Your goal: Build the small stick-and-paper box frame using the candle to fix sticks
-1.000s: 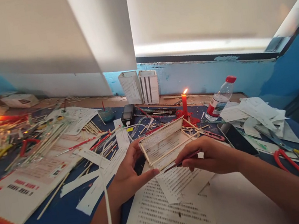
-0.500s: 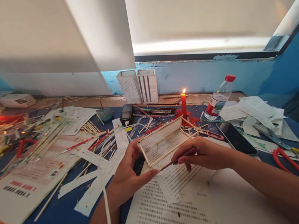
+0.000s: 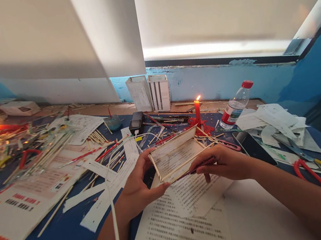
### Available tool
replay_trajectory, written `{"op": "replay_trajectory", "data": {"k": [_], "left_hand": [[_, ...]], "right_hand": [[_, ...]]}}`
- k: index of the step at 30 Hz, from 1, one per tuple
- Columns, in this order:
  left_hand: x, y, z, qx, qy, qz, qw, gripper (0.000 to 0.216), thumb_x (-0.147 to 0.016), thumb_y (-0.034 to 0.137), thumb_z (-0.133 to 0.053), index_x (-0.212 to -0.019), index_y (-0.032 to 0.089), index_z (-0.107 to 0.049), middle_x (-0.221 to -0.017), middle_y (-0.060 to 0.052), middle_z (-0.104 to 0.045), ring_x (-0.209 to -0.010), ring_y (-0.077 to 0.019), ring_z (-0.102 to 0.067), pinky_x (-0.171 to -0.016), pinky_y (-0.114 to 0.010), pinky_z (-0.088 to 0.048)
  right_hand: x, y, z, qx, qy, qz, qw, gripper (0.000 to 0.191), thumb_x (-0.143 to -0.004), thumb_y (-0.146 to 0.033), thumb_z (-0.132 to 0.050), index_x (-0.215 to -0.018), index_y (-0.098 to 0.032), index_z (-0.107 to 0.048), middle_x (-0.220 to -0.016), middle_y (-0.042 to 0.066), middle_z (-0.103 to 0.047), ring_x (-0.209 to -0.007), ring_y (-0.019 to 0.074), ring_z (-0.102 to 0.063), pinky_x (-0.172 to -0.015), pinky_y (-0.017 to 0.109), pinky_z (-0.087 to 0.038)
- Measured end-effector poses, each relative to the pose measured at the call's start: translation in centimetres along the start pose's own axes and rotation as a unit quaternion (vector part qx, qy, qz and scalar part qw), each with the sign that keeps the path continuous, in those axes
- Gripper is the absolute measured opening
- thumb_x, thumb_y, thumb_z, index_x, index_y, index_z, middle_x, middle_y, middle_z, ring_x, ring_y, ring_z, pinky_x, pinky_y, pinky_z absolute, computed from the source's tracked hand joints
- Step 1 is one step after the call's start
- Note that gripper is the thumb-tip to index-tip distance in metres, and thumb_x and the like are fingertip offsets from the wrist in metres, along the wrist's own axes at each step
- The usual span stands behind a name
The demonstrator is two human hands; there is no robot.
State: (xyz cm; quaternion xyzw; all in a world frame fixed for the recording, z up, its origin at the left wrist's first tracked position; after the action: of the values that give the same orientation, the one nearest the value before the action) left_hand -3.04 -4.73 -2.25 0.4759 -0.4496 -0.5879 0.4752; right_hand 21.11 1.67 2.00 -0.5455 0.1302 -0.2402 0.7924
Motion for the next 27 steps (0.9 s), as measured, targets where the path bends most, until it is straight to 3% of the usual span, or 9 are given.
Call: {"op": "replay_trajectory", "data": {"k": [9, 20, 27], "left_hand": [[0.0, -0.1, -0.1, -0.005, -0.004, 0.014, 1.0, 0.086, -0.079, 0.033, -0.087, -0.149, 0.032, -0.036, -0.15, -0.014, -0.058, -0.141, -0.0339, -0.055, -0.122, -0.055, -0.038], [0.0, -0.4, -0.2, 0.002, -0.014, 0.015, 1.0, 0.088, -0.079, 0.034, -0.088, -0.149, 0.035, -0.035, -0.156, -0.012, -0.053, -0.144, -0.0319, -0.052, -0.124, -0.051, -0.036], [0.0, -0.4, -0.2, -0.004, -0.022, 0.02, 1.0, 0.087, -0.082, 0.034, -0.085, -0.15, 0.036, -0.031, -0.155, -0.011, -0.052, -0.145, -0.0309, -0.05, -0.125, -0.052, -0.034]], "right_hand": [[1.0, -0.1, 1.3, 0.01, 0.012, 0.004, 1.0, 0.027, -0.1, -0.039, -0.069, -0.118, -0.021, -0.079, -0.109, 0.009, -0.078, -0.07, 0.0117, -0.074, -0.068, 0.025, -0.062], [-0.3, 0.4, -0.4, -0.001, -0.007, 0.005, 1.0, 0.029, -0.1, -0.042, -0.069, -0.118, -0.023, -0.079, -0.106, 0.006, -0.079, -0.068, 0.0117, -0.074, -0.068, 0.024, -0.062], [1.0, 0.6, 1.3, 0.0, 0.012, -0.015, 1.0, 0.028, -0.1, -0.04, -0.069, -0.118, -0.021, -0.08, -0.105, 0.007, -0.079, -0.067, 0.0113, -0.074, -0.067, 0.024, -0.062]]}}
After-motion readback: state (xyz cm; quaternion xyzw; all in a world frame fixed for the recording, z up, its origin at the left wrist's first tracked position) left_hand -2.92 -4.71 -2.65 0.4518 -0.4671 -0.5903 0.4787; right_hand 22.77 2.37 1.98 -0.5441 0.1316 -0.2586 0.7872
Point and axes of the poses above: each hand's wrist, its own x-axis away from the middle knuckle, its own z-axis out of the back of the hand, y = z × x, the point moved 5 cm from there along -x, towards the middle knuckle
